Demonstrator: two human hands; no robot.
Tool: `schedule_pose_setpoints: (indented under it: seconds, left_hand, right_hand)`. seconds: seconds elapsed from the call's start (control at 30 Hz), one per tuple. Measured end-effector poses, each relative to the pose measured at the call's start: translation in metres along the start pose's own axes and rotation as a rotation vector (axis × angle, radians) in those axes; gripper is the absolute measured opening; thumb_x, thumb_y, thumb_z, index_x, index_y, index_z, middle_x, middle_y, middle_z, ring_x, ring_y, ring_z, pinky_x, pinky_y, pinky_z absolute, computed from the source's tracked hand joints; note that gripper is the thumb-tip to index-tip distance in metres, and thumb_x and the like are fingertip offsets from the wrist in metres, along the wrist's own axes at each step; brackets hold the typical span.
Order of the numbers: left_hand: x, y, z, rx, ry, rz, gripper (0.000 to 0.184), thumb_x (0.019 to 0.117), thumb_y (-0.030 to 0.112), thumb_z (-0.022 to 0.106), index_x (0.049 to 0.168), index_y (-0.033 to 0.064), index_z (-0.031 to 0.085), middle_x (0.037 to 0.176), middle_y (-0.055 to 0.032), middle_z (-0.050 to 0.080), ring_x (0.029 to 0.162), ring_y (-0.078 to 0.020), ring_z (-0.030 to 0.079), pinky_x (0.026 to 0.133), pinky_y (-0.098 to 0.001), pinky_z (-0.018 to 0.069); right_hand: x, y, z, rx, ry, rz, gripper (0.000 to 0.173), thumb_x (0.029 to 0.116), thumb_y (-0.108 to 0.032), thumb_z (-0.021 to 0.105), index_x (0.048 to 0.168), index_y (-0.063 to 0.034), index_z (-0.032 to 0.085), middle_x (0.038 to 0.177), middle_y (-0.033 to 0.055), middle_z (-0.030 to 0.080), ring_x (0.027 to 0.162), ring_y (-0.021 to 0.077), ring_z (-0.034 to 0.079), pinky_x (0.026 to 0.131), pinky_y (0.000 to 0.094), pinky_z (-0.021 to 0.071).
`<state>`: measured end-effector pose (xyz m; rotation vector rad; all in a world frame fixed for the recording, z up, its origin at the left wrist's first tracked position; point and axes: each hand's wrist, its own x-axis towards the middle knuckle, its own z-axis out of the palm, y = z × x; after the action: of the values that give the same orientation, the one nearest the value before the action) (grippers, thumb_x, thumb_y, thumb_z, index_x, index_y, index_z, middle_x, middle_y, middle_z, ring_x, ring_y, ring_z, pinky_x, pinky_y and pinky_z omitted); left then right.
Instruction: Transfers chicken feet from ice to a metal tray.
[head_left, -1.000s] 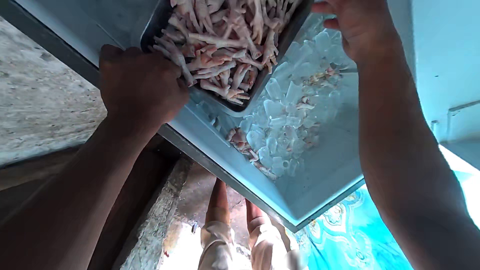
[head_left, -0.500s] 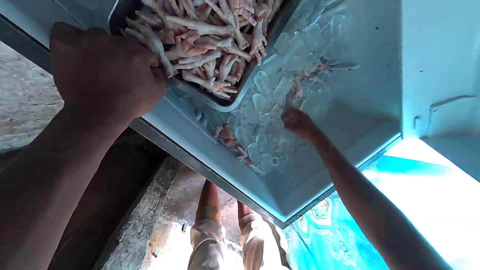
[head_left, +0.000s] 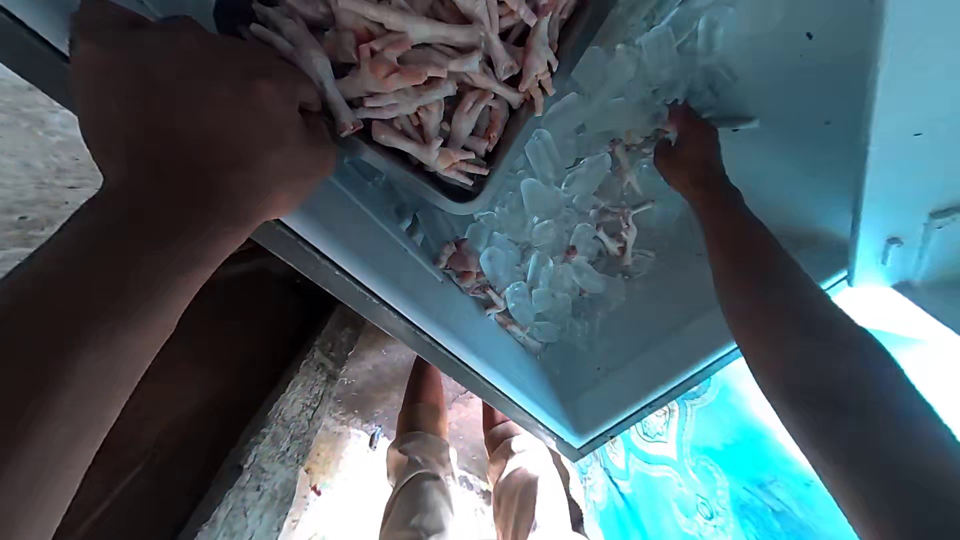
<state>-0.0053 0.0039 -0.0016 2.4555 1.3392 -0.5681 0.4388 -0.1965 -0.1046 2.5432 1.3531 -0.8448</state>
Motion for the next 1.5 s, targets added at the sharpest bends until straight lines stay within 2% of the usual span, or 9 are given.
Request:
schedule_pose_setpoints:
  seconds: [0.2,0.3,0.47,0.6,0.73,0.93,1.23,1.37,1.5]
  left_hand:
    - [0.001,-0.002,0.003,-0.039,-0.024,-0.03,0.04,0.0998,0.036,0.044,0.106,0.0094,0.073,0.103,-0.0268,0.069,0.103,-0.0532,0.063,0.084,-0.0775,0.0411]
    - [0.0,0.001,-0.001,-0.011,0.003,-0.018,0.036,0.1014,0.031,0.044,0.102,0.0077,0.072,0.099,-0.0267,0.07,0.101,-0.0522,0.064,0.088,-0.0756,0.0401]
    - [-0.001,-0.001,0.001,-0.052,-0.028,-0.027,0.04,0.1004,0.035,0.043,0.105,0.0083,0.073,0.104,-0.0262,0.069,0.102,-0.0522,0.064,0.079,-0.0765,0.043]
    - [0.001,0.001,0.0,-0.057,-0.022,-0.04,0.039,0.1003,0.034,0.043,0.103,0.0087,0.072,0.103,-0.0255,0.069,0.103,-0.0521,0.063,0.079,-0.0759,0.0428]
    - [0.0,0.001,0.0,-0.053,-0.03,-0.038,0.04,0.0996,0.037,0.043,0.105,0.0102,0.073,0.103,-0.025,0.069,0.102,-0.0514,0.064,0.077,-0.0754,0.0435]
    - [0.001,-0.001,0.002,-0.069,-0.047,-0.073,0.036,0.0994,0.035,0.045,0.109,0.0126,0.072,0.105,-0.0242,0.069,0.102,-0.0506,0.064,0.078,-0.0755,0.0435]
    - [0.001,-0.005,0.007,-0.085,-0.015,-0.037,0.036,0.099,0.034,0.045,0.109,0.0119,0.073,0.106,-0.0254,0.069,0.104,-0.0526,0.063,0.078,-0.0779,0.0426]
    - [0.002,-0.004,0.007,-0.106,-0.018,-0.04,0.039,0.0991,0.037,0.044,0.109,0.011,0.072,0.109,-0.0256,0.068,0.106,-0.0528,0.062,0.079,-0.0788,0.0415]
    - [0.001,-0.006,0.01,-0.131,0.005,-0.038,0.038,0.0982,0.037,0.045,0.107,0.0107,0.072,0.105,-0.0242,0.068,0.101,-0.0505,0.064,0.077,-0.0767,0.0424]
  right_hand:
    - [0.002,-0.014,0.028,-0.026,-0.054,0.236,0.083,0.0976,-0.035,0.066,0.16,0.0003,0.024,0.16,0.0287,0.033,0.132,0.0494,0.052,0.102,0.0663,0.0466]
    - [-0.006,-0.027,0.037,-0.097,-0.133,0.436,0.081,0.1007,-0.036,0.06,0.164,-0.0101,0.016,0.135,0.0323,0.059,0.118,0.0519,0.062,0.093,0.0711,0.0473]
    - [-0.012,-0.039,0.034,-0.3,-0.205,0.355,0.047,0.0997,-0.025,0.058,0.134,0.0081,0.058,0.146,0.038,0.045,0.135,0.0564,0.044,0.1,0.0757,0.0372]
    - [-0.001,-0.006,0.041,-0.208,0.057,0.165,0.045,0.0958,-0.006,0.052,0.139,0.0034,0.057,0.154,0.031,0.04,0.143,0.0498,0.039,0.113,0.0665,0.0337]
    - [0.006,0.016,0.048,-0.127,-0.018,0.261,0.062,0.0985,-0.019,0.056,0.155,-0.0041,0.038,0.157,0.0271,0.04,0.139,0.0509,0.043,0.104,0.0737,0.0373]
    - [0.01,0.031,0.038,0.04,-0.017,0.362,0.061,0.0982,-0.038,0.065,0.148,-0.0063,0.051,0.157,0.0267,0.037,0.138,0.0456,0.048,0.106,0.0654,0.0438]
    - [-0.085,-0.011,0.074,0.237,-0.108,0.225,0.05,0.1078,-0.044,0.045,0.132,-0.0045,0.065,0.12,0.0232,0.068,0.109,0.0395,0.067,0.095,0.0607,0.052]
    - [-0.087,0.005,0.039,0.242,-0.555,0.121,0.044,0.0937,-0.033,0.076,0.124,-0.003,0.066,0.107,0.0237,0.069,0.095,0.0393,0.067,0.087,0.064,0.0521]
    - [-0.048,0.008,0.024,0.588,-0.118,0.323,0.041,0.0945,-0.007,0.065,0.132,0.0064,0.053,0.116,0.0222,0.062,0.094,0.0277,0.069,0.083,0.0479,0.0614]
